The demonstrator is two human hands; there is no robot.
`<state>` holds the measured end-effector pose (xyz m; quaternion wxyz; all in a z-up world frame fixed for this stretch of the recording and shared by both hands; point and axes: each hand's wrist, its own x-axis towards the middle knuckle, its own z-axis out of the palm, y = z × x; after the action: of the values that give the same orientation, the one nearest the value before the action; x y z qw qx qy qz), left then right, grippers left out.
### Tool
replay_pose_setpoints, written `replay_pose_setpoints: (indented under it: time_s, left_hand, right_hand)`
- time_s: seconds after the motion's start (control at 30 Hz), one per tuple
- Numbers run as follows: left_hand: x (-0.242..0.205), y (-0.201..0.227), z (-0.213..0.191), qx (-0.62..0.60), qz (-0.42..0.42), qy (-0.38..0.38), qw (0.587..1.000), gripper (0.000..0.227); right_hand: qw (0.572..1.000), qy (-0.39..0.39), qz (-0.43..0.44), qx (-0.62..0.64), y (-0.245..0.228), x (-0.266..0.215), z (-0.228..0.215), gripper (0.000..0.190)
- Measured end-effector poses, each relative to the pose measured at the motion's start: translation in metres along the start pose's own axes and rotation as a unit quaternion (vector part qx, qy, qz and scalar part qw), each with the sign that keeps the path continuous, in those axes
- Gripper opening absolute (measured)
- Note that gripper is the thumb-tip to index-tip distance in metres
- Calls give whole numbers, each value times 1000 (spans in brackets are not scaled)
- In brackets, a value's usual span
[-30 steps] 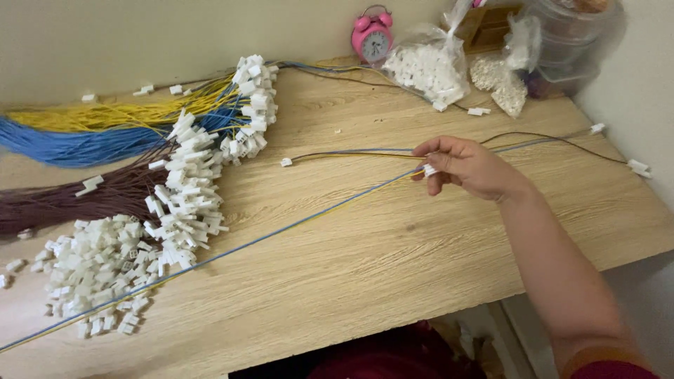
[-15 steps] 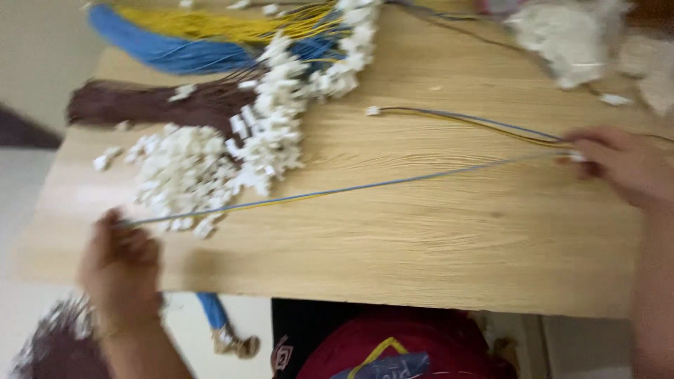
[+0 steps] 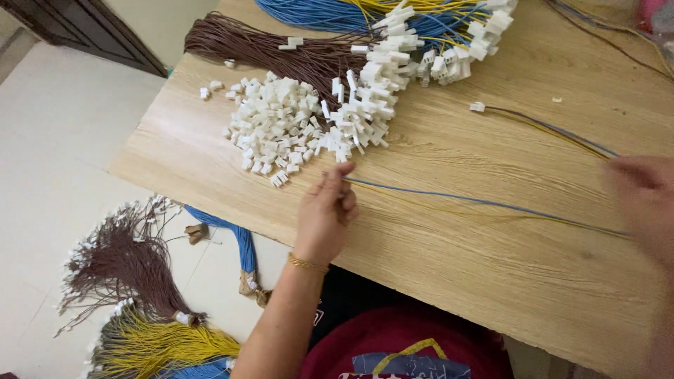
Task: Assemble wire harnesses by inserting individual colored wires into plastic connector housings.
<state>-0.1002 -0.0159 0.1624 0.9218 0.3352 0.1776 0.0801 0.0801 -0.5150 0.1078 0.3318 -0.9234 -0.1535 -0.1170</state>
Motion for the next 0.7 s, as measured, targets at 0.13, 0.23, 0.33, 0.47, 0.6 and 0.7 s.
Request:
replay_pose_setpoints:
  time_s: [0.13,0.23,0.33,0.47,0.6,0.7]
  left_hand:
    - [-7,-14,12,-2,-2,-9,1000,32]
    - [-13,-21,16,23,18,-13,999,34]
    - [-16,-24,18,45,59,-28,997,34]
    - [-16,-20,18,101,64,-15,993,36]
    - [-12,-26,15,140,52,-19,989,37]
    - [-5,-31,16,177,76,1,981,34]
  right_hand:
    - [986,-111,-107,67,-273,8,26,19]
    - [950,-196,-208,128,-324,17,74,19]
    - [934,-239,-236,126,-342,23,114,22]
    - [862,-381,-13,333,-342,27,139,24]
    - [879,-350,-31,322,-320,26,144,19]
    - [919,-307,-67,240,-318,30,135,20]
